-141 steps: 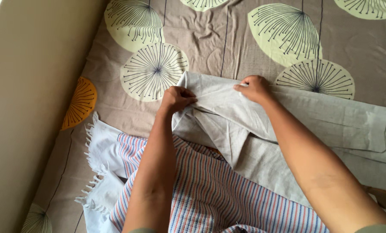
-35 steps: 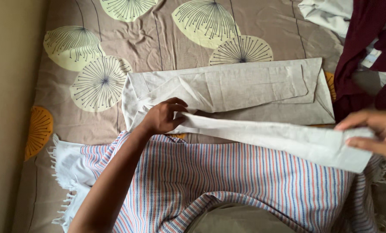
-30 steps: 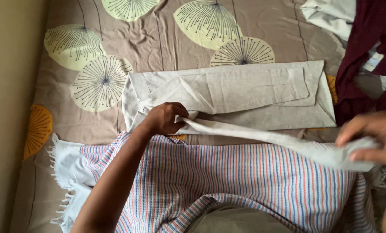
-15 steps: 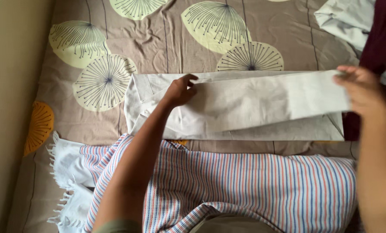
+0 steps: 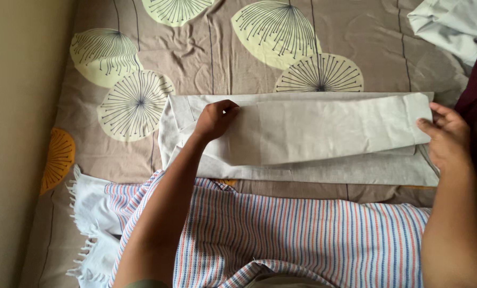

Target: The person folds a white shirt on a bed by hand. They smooth the fabric with their palms, fold the sleeves across the body, and bring the bottom edge up to fold the garment into a smaller shape.

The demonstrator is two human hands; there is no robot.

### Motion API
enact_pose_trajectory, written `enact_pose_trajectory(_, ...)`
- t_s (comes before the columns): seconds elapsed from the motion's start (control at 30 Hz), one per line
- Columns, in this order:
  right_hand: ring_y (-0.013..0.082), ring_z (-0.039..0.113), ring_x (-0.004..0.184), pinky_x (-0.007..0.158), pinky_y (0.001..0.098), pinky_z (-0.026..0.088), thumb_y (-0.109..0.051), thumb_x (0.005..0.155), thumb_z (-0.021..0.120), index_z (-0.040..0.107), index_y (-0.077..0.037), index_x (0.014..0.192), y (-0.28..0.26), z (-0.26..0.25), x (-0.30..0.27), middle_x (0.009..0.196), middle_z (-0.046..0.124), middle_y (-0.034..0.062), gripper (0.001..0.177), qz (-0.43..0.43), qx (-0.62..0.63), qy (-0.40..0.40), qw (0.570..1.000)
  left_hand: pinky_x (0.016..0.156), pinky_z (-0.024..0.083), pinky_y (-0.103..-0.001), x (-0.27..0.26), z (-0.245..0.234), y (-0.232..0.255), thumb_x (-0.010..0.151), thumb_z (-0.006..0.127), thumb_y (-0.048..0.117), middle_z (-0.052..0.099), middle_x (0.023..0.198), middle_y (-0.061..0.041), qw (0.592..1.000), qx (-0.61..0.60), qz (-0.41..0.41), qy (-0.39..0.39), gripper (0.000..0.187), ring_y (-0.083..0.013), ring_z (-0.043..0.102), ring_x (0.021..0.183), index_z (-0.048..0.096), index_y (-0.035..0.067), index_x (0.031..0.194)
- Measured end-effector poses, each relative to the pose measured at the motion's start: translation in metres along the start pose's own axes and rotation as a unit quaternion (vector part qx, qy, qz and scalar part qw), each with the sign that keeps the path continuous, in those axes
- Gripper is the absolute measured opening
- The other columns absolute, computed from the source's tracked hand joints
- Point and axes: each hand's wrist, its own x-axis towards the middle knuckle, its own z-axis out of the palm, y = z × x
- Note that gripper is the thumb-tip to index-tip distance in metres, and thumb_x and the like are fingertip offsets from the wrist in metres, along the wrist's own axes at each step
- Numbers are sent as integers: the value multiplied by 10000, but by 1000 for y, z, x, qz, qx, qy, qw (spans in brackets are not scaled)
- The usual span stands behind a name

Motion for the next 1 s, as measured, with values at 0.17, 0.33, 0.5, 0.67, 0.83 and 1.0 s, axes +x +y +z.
enact_pose_trajectory(0.17,168,658,1156,1042,299,506,80,936,692,559,30,1452,19,-8,1,1297,687,116,535,57,-32,16,998,693,559,-451,-10,11,-6,990,656,320,749,861,-192,997,59,-43,26,284,-377,719,783,776,68,940)
enact_pose_trajectory(0.33,203,674,1139,1042,332,518,81,910,680,617,32,1351,17,-13,-1,1242,703,115,448,99,48,-31,993,688,584,-400,-14,-6,-16,932,699,350,763,864,-166,999,17,6,-29,285,-300,753,754,768,78,983)
enact_pose_trajectory(0.5,205,699,1062,988,349,556,59,888,664,655,-10,1188,19,-19,1,1153,719,89,308,111,154,0,982,706,590,-383,-13,-11,-16,905,734,371,775,881,-145,1000,6,-12,8,283,-278,757,756,782,111,1008)
enact_pose_trajectory(0.67,149,654,997,911,267,503,76,885,695,674,18,1246,43,-18,6,1090,696,40,366,94,-27,24,995,750,563,-443,-22,6,-17,901,744,353,768,939,-122,993,116,-33,0,250,-335,725,860,787,126,995)
enact_pose_trajectory(0.83,120,637,960,857,248,481,47,902,684,676,9,1309,38,-3,3,1097,708,31,408,96,-104,35,989,779,532,-472,-31,12,-5,909,672,269,743,1025,-54,967,232,23,99,170,-312,675,957,773,154,982)
enact_pose_trajectory(1.0,101,642,974,900,234,489,59,927,664,682,3,1319,18,16,-4,1119,700,20,396,49,-69,63,994,825,472,-464,-36,52,30,1026,603,334,673,1263,-98,961,255,105,21,274,-287,596,1033,722,140,1179)
